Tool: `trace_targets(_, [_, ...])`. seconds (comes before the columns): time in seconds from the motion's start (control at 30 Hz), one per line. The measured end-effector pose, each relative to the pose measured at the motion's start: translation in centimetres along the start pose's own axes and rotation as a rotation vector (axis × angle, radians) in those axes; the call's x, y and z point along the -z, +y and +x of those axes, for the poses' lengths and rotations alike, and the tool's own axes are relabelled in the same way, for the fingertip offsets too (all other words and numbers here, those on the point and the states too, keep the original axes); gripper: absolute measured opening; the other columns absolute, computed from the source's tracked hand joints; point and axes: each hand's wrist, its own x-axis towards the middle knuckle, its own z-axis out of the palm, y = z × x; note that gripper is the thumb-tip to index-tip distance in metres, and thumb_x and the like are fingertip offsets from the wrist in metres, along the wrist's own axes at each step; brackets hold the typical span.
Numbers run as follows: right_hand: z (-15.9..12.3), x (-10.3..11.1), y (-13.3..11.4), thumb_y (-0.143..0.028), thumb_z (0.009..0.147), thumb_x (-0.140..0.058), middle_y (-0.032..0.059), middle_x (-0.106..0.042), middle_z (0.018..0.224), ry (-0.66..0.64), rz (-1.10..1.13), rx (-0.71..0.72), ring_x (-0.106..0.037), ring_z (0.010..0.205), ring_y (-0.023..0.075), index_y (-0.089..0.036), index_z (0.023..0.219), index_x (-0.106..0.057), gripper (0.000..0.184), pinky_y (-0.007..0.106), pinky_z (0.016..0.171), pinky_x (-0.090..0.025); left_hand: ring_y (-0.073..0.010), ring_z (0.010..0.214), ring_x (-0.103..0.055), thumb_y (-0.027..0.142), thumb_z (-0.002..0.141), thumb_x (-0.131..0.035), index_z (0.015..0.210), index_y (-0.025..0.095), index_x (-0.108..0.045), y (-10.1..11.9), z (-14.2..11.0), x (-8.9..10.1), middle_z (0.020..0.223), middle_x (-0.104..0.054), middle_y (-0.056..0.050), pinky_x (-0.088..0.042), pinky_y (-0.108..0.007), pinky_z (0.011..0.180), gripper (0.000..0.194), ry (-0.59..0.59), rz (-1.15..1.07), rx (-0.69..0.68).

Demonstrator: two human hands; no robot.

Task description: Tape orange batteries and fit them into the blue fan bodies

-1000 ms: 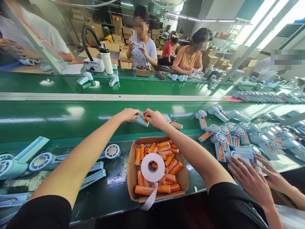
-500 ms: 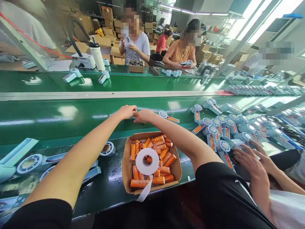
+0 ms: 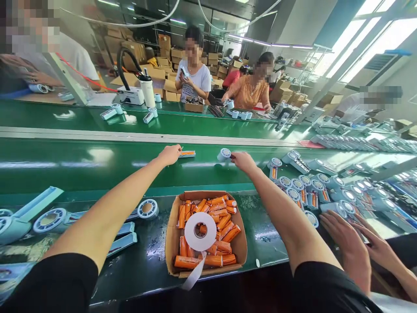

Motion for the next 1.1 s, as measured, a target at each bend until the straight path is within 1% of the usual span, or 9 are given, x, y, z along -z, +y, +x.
trace_targets(0.1, [0.9,-0.3,-1.2,-0.037,0.105,-0.070,0.0105,-0.069,0.135,0.056,0.057,0.003,-0.069,0.118,0.0252,-0.020,0.127,-0.070,0.028,0.047,0.102,-0.060,-0.0360,0.150,-0.044,0.036,0.099,-0.062,0.138,0.020,-0.063,2.1,-4.3,-0.2,0.160,-0.055,-0.016,-0.043,-0.052,0.121,0.042,0.018,0.006,-0.148])
trace_targets(0.23, [-2.6,-0.9,-2.0,-0.025,0.096,-0.075,0.0199,-0.063,0.151,0.200,0.158,0.020,-0.056,0.142,0.0330,-0.016,0.135,-0.068,0.041,0.052,0.121,-0.044,-0.0251,0.129,-0.064,0.042,0.097,-0.072,0.123,0.025,-0.074,3.4,-14.3,-2.3,0.132,-0.075,-0.007,-0.049,-0.038,0.117,0.031,-0.238,-0.100,-0.878])
trace_targets(0.3, [-6.4,-1.1,-2.7,-0.029,0.096,-0.072,0.0184,-0.065,0.149,0.259,0.286,0.086,-0.062,0.136,0.0307,-0.018,0.138,-0.067,0.044,0.048,0.117,-0.049,-0.0263,0.129,-0.065,0.035,0.094,-0.075,0.123,0.023,-0.075,3.4,-18.9,-3.7,0.128,-0.077,-0.008,-0.050,-0.040,0.117,0.031,-0.245,-0.090,-1.071])
trace_targets(0.47, [-20.2,-1.8,-6.9,-0.054,0.095,-0.068,0.0020,-0.072,0.070,0.257,0.899,0.069,-0.065,0.060,0.0182,-0.021,0.104,-0.077,0.035,0.031,0.059,-0.056,-0.0304,0.129,-0.063,0.012,0.096,-0.065,0.122,0.018,-0.074,3.7,-24.8,-4.6,0.124,-0.078,-0.010,-0.055,-0.048,0.115,0.029,0.013,0.081,-0.981])
trace_targets(0.67, [-31.5,-4.8,-15.6,-0.070,0.092,-0.072,-0.0045,-0.055,0.050,-0.377,1.471,0.162,-0.043,0.039,0.0100,-0.020,0.076,-0.070,0.053,0.023,0.040,-0.034,-0.0381,0.153,-0.044,0.012,0.096,-0.062,0.125,0.018,-0.063,3.9,-27.7,-0.9,0.127,-0.074,-0.013,-0.047,-0.065,0.124,0.030,0.364,0.009,-0.845])
trace_targets(0.77, [-32.4,-5.6,-17.3,-0.066,0.099,-0.068,-0.0033,-0.052,0.050,-0.495,1.295,0.503,-0.045,0.044,0.0091,-0.020,0.057,-0.057,0.063,0.024,0.046,-0.031,-0.0385,0.160,-0.036,0.013,0.095,-0.063,0.124,0.024,-0.060,1.8,-28.3,-0.4,0.127,-0.074,-0.008,-0.038,-0.071,0.129,0.031,0.438,-0.022,-0.747])
trace_targets(0.87, [-31.3,-5.2,-16.4,-0.062,0.105,-0.060,-0.0002,-0.065,0.059,-0.486,0.935,0.758,-0.057,0.052,0.0124,-0.020,0.071,-0.071,0.055,0.025,0.053,-0.038,-0.0382,0.159,-0.040,0.010,0.094,-0.064,0.129,0.027,-0.059,-0.5,-29.2,-0.8,0.126,-0.073,-0.007,-0.038,-0.070,0.130,0.040,0.498,-0.014,-0.643])
trace_targets(1.0, [-27.1,-3.5,-15.5,-0.040,0.110,-0.060,0.0120,-0.080,0.103,-0.233,0.468,0.615,-0.076,0.095,0.0234,-0.017,0.117,-0.078,0.030,0.031,0.085,-0.054,-0.0396,0.154,-0.045,0.006,0.089,-0.067,0.125,0.024,-0.062,-1.2,-30.7,-1.7,0.122,-0.073,-0.009,-0.044,-0.067,0.127,0.040,0.526,0.018,-0.635])
trace_targets(1.1, [-23.4,-2.8,-16.6,-0.037,0.104,-0.070,0.0144,-0.080,0.107,-0.320,0.218,0.633,-0.075,0.100,0.0285,-0.015,0.114,-0.078,0.025,0.035,0.086,-0.055,-0.0396,0.151,-0.049,0.003,0.087,-0.066,0.123,0.023,-0.062,-0.3,-31.3,-2.4,0.118,-0.074,-0.009,-0.048,-0.067,0.123,0.041,0.504,0.022,-0.658])
